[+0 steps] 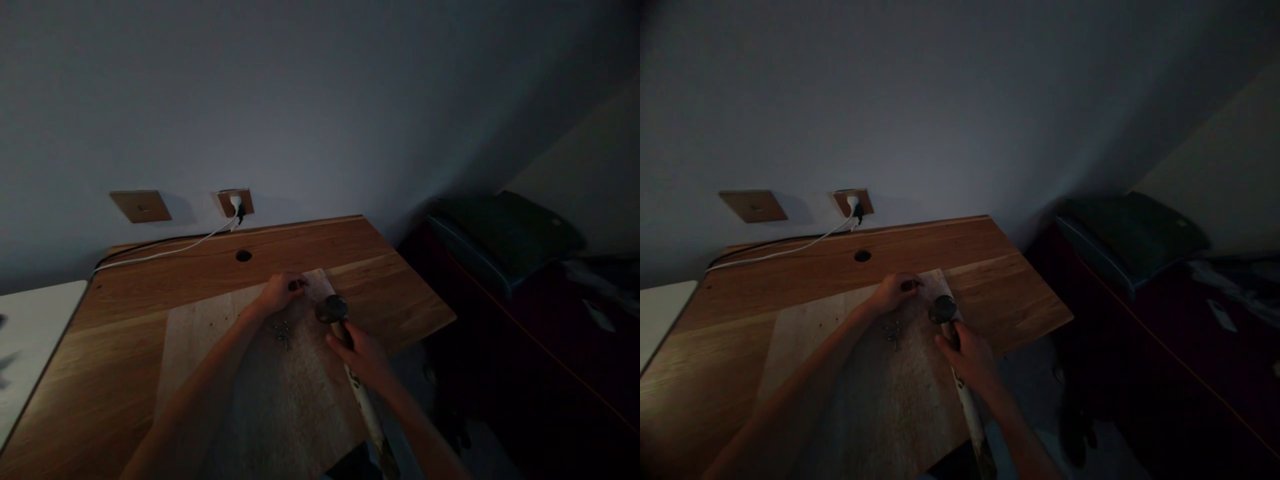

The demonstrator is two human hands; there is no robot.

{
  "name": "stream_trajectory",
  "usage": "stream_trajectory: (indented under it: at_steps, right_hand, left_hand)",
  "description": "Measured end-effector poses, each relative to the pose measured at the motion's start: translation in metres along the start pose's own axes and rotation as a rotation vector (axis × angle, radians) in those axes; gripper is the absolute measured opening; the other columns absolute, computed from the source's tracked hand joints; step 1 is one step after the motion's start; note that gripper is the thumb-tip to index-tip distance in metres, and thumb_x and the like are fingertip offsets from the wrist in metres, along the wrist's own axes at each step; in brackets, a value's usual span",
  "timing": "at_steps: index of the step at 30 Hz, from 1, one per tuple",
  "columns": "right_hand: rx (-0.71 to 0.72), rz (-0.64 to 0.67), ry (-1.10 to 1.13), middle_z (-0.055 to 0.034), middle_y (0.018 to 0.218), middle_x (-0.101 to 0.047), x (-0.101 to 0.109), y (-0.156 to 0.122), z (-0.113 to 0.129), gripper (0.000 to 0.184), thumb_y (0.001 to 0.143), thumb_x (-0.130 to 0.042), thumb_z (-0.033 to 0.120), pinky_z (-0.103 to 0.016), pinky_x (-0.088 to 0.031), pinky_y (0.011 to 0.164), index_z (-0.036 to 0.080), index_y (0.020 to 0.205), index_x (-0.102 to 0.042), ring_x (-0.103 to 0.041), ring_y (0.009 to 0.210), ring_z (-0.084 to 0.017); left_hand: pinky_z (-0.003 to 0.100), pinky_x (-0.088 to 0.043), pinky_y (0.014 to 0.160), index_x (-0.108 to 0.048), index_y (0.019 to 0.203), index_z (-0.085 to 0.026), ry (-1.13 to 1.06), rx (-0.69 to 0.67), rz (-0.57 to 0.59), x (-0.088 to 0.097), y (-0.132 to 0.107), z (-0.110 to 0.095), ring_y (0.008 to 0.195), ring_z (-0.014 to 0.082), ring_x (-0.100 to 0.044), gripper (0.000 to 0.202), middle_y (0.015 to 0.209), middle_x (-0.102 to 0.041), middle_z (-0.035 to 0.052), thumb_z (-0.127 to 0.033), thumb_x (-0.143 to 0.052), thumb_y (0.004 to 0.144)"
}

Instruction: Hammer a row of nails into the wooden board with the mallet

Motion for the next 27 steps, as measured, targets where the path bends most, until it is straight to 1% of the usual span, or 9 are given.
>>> stream_trajectory:
  at_steps: [3,7,11,14,18,20,24,27]
  right_hand:
    - [-0.001,-0.017,-0.014,-0.0091,0.092,-0.075,-0.0009,0.0010,0.0010,0.032,0.093,-0.053,0.051,-0.032,-0.045,0.073,0.021,0.097,-0.064,-0.071,0.088,-0.027]
    - [-0.026,-0.045,0.028,-0.0112,0.097,-0.075,-0.0015,0.0005,-0.0010,0.036,0.093,-0.052,0.053,-0.034,-0.046,0.077,0.020,0.102,-0.065,-0.071,0.095,-0.030]
    - [-0.043,-0.065,0.031,-0.0125,0.097,-0.075,-0.0020,0.0002,-0.0016,0.039,0.092,-0.051,0.054,-0.035,-0.047,0.078,0.019,0.105,-0.065,-0.072,0.095,-0.031]
    - [-0.047,-0.075,0.032,-0.0123,0.099,-0.076,-0.0025,0.0000,-0.0012,0.039,0.091,-0.052,0.053,-0.036,-0.047,0.079,0.020,0.108,-0.064,-0.072,0.096,-0.032]
    - [-0.030,-0.085,0.028,-0.0116,0.097,-0.075,-0.0024,-0.0005,0.0005,0.035,0.092,-0.052,0.052,-0.035,-0.047,0.078,0.021,0.101,-0.064,-0.072,0.094,-0.030]
    - [-0.022,-0.085,0.022,-0.0119,0.097,-0.076,-0.0019,-0.0008,0.0020,0.035,0.092,-0.052,0.052,-0.035,-0.047,0.077,0.021,0.100,-0.064,-0.072,0.093,-0.030]
    - [-0.017,-0.077,-0.003,-0.0113,0.095,-0.076,0.0000,-0.0015,0.0045,0.035,0.092,-0.053,0.052,-0.035,-0.047,0.077,0.020,0.101,-0.065,-0.072,0.093,-0.030]
    - [-0.002,-0.070,0.015,-0.0100,0.095,-0.076,0.0007,-0.0007,0.0048,0.034,0.092,-0.054,0.052,-0.034,-0.047,0.076,0.022,0.099,-0.066,-0.071,0.092,-0.029]
  left_hand:
    - [0.024,-0.048,0.073,-0.076,0.100,-0.019,-0.006,-0.012,0.046,-0.0040,-0.0005,-0.0018,0.077,0.0149,-0.066,0.023,0.091,-0.075,0.0031,-0.011,-0.066,0.080]
    - [0.023,-0.045,0.068,-0.073,0.100,-0.018,-0.002,0.005,0.048,-0.0045,-0.0008,-0.0034,0.070,0.0138,-0.063,0.026,0.082,-0.071,0.0005,-0.010,-0.068,0.075]
    - [0.023,-0.044,0.066,-0.072,0.090,-0.018,0.036,0.001,0.070,-0.0044,-0.0013,-0.0043,0.070,0.0141,-0.061,0.018,0.080,-0.070,-0.0004,-0.012,-0.068,0.074]
    - [0.023,-0.043,0.067,-0.073,0.088,-0.019,0.038,-0.014,0.096,-0.0054,-0.0016,-0.0042,0.070,0.0138,-0.061,0.016,0.080,-0.070,-0.0006,-0.012,-0.068,0.074]
    - [0.022,-0.045,0.068,-0.074,0.089,-0.020,0.022,-0.029,0.095,-0.0063,-0.0017,-0.0040,0.071,0.0136,-0.063,0.017,0.083,-0.072,-0.0003,-0.014,-0.068,0.075]
    - [0.022,-0.045,0.068,-0.075,0.090,-0.020,0.023,-0.026,0.085,-0.0067,-0.0015,-0.0034,0.071,0.0136,-0.063,0.018,0.084,-0.072,-0.0001,-0.015,-0.068,0.074]
    - [0.023,-0.046,0.068,-0.076,0.096,-0.021,0.034,-0.032,0.091,-0.0084,-0.0010,-0.0027,0.072,0.0141,-0.065,0.024,0.087,-0.073,0.0006,-0.015,-0.069,0.074]
    - [0.023,-0.046,0.067,-0.075,0.103,-0.022,0.051,-0.020,0.099,-0.0094,-0.0009,-0.0010,0.073,0.0143,-0.065,0.031,0.085,-0.074,0.0000,-0.014,-0.068,0.073]
Point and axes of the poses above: each hand's wrist, its own y-axis towards the middle knuckle, its own x-axis out of the back of the hand, z = x × y, the point moved 5 cm from there along y, towards the middle knuckle
